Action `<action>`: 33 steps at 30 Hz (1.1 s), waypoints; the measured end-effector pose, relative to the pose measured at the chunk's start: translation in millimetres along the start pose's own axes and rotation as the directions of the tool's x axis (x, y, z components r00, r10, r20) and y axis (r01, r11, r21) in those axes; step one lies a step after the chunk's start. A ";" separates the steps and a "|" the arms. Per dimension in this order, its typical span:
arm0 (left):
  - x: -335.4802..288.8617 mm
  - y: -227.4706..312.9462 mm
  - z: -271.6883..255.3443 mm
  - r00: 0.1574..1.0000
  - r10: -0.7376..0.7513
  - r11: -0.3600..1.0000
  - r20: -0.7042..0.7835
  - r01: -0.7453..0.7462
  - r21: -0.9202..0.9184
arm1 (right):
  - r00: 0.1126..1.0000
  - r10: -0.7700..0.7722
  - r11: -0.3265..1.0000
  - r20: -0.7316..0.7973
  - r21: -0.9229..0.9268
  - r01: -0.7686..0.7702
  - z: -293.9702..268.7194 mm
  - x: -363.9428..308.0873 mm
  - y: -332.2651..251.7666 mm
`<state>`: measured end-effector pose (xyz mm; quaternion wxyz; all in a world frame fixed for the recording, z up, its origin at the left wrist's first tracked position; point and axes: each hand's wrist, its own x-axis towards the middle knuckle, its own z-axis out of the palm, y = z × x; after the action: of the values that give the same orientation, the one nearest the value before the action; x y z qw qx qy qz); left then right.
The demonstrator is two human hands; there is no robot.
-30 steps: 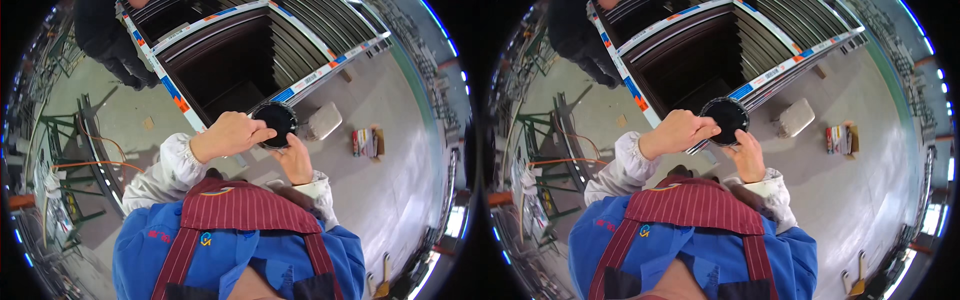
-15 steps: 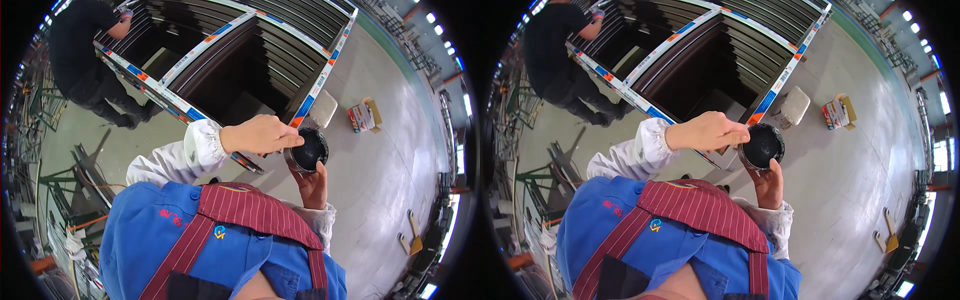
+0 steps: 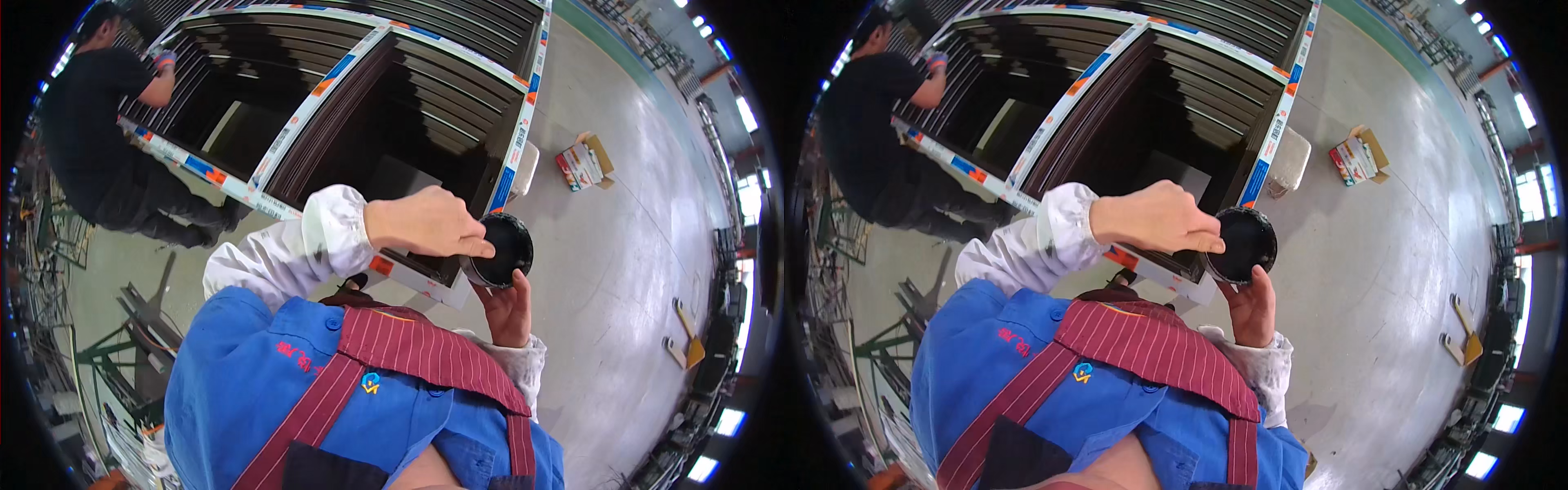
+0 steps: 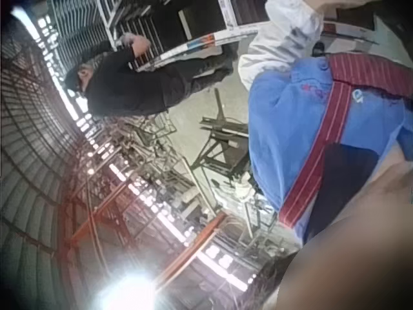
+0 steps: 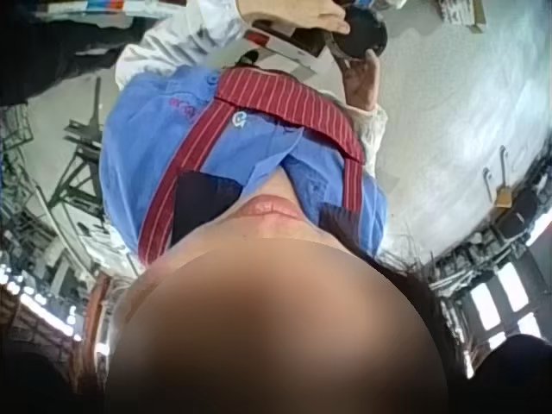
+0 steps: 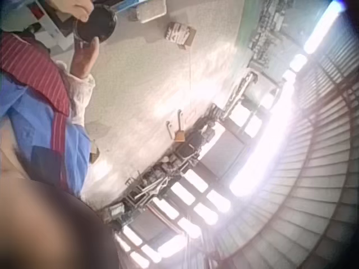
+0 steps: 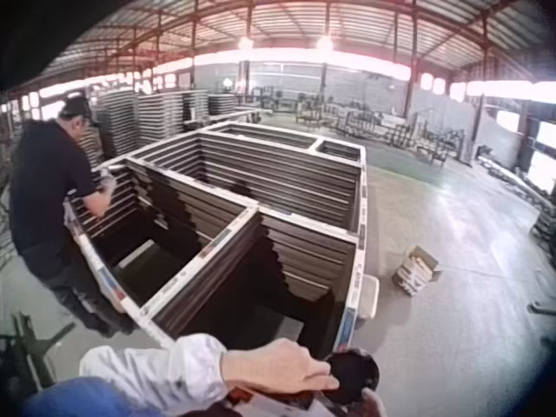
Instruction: Apply sealant or markers to the corners of stacked window frames using a small container and finger/applicator.
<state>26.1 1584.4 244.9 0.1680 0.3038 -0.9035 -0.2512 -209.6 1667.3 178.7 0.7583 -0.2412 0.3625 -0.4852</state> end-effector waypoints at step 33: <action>306.7 -346.0 65.3 0.888 -0.452 0.892 0.091 0.451 0.029 | 0.545 -0.371 0.794 -0.752 0.048 0.606 49.6 30.4 24.6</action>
<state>-75.7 1174.6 45.4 0.0608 0.4936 -0.8161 -0.2943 -148.9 1650.5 182.2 0.4169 -0.0082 0.4628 -0.7822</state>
